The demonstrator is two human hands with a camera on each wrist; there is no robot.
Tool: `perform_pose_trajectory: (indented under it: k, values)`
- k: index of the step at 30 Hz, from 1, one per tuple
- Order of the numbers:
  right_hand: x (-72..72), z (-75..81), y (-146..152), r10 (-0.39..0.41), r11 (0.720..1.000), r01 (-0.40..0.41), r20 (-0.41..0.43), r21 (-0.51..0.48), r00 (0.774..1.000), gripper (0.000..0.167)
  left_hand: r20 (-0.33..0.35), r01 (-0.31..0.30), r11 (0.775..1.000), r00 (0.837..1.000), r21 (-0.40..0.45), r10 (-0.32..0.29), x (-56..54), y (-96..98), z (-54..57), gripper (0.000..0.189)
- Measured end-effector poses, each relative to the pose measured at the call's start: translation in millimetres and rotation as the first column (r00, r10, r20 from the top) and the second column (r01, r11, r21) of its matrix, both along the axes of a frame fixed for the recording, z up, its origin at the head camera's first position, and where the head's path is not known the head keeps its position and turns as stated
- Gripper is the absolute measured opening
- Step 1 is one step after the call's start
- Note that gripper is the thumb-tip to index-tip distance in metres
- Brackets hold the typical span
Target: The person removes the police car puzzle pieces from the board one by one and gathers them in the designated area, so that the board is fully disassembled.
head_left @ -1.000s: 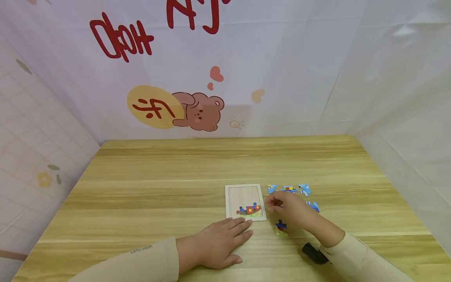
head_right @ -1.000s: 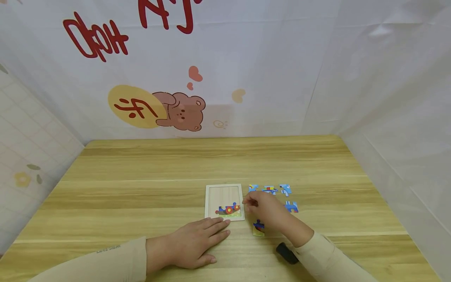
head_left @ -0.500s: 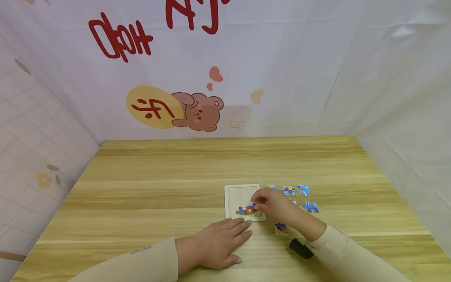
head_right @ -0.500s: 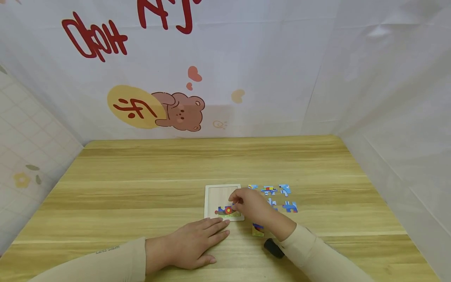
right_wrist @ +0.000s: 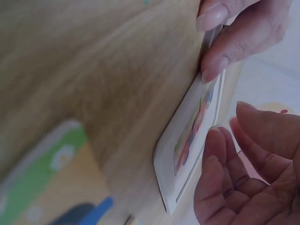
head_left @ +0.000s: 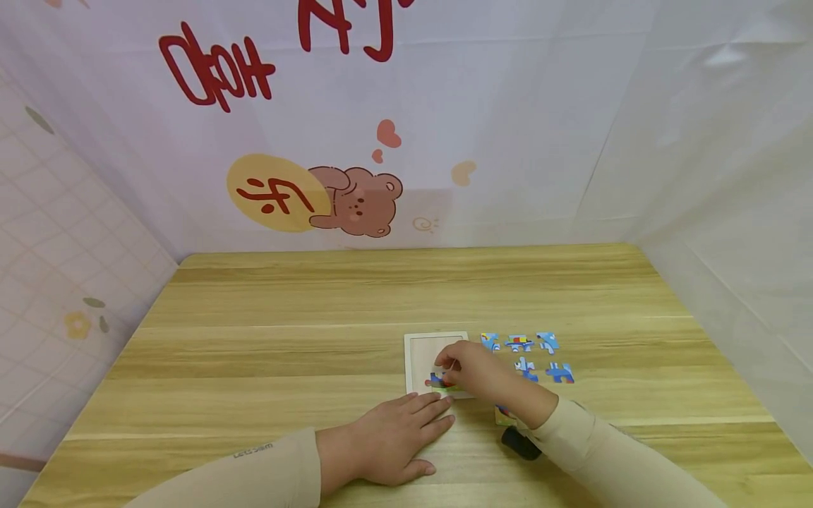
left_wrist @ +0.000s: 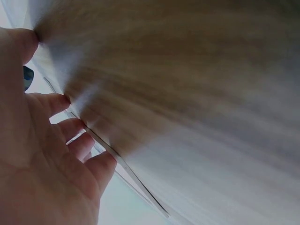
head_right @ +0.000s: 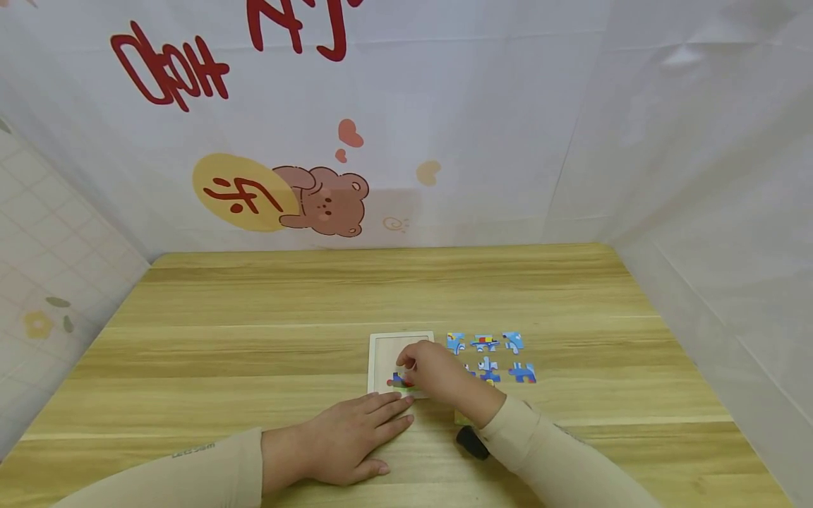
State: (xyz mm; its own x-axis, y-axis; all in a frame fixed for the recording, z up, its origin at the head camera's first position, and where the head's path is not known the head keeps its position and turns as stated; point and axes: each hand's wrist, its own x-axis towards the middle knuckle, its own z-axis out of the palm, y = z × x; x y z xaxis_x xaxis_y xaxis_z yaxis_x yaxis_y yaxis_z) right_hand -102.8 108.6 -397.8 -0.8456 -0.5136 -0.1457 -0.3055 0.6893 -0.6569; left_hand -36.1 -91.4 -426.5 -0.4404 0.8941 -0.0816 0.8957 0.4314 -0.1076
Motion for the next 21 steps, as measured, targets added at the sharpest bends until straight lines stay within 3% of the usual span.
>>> perform_pose_trajectory:
  k: [15,21]
  values:
    - [-1.3,-4.0,-14.7,-0.039,0.993,0.043,-0.045,0.107,0.998,0.010,-0.029,0.013,1.000,0.999,0.002,-0.013,-0.8,0.2,-2.3,0.063]
    - [-1.1,-3.5,-17.4,-0.046,0.991,0.049,-0.024,0.121,0.999,0.009,-0.026,0.017,1.000,1.000,0.002,-0.017,-1.1,-0.3,-2.4,0.063]
